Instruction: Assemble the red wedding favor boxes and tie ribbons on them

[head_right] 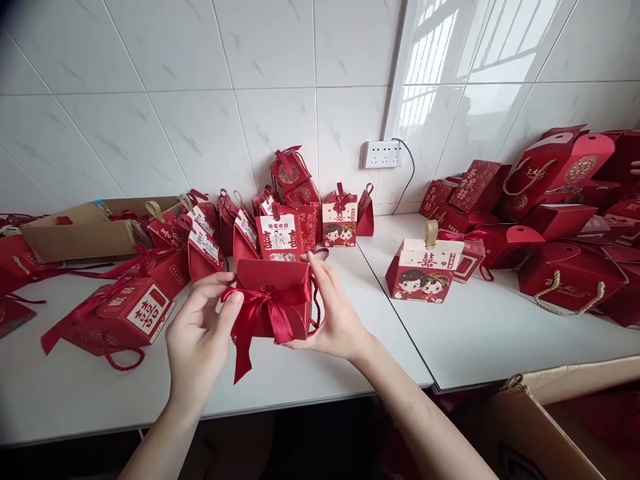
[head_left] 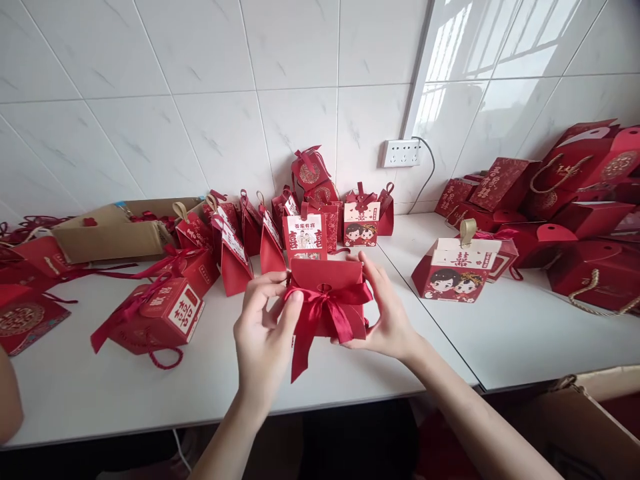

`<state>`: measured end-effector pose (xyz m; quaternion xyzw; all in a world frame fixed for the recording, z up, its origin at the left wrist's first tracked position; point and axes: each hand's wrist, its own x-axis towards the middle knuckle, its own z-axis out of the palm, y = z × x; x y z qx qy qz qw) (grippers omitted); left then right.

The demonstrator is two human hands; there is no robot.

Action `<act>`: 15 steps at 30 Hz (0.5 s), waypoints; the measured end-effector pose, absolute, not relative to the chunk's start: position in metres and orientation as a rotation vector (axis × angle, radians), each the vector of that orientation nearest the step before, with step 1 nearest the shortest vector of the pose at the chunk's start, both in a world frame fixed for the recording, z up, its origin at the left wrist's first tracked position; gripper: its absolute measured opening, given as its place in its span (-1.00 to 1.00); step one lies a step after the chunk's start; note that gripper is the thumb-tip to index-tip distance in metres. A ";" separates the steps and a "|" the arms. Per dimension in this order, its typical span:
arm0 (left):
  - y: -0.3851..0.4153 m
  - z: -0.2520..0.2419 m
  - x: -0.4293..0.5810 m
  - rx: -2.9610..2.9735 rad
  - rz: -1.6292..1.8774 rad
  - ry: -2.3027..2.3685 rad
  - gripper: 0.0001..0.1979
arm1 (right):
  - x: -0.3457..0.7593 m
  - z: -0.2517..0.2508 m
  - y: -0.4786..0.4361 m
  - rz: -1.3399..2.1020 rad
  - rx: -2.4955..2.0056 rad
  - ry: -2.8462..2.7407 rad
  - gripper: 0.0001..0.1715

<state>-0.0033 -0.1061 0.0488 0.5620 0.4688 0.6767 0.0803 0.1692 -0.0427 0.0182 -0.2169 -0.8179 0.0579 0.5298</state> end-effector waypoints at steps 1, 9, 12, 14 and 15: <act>-0.114 0.049 -0.001 1.788 2.085 1.410 -0.94 | 0.170 0.018 -0.050 0.142 -0.541 -1.952 0.28; -0.166 0.040 0.035 2.531 2.262 1.356 -0.84 | 0.177 0.014 -0.102 0.344 -0.585 -1.827 0.20; -0.178 0.042 0.043 2.469 2.283 1.333 -0.84 | 0.181 0.015 -0.116 0.343 -0.598 -1.804 0.23; -0.187 0.046 0.044 2.471 2.280 1.340 -0.84 | 0.184 0.017 -0.124 0.312 -0.591 -1.794 0.24; -0.191 0.048 0.043 2.480 2.242 1.372 -0.84 | 0.186 0.019 -0.127 0.296 -0.587 -1.792 0.24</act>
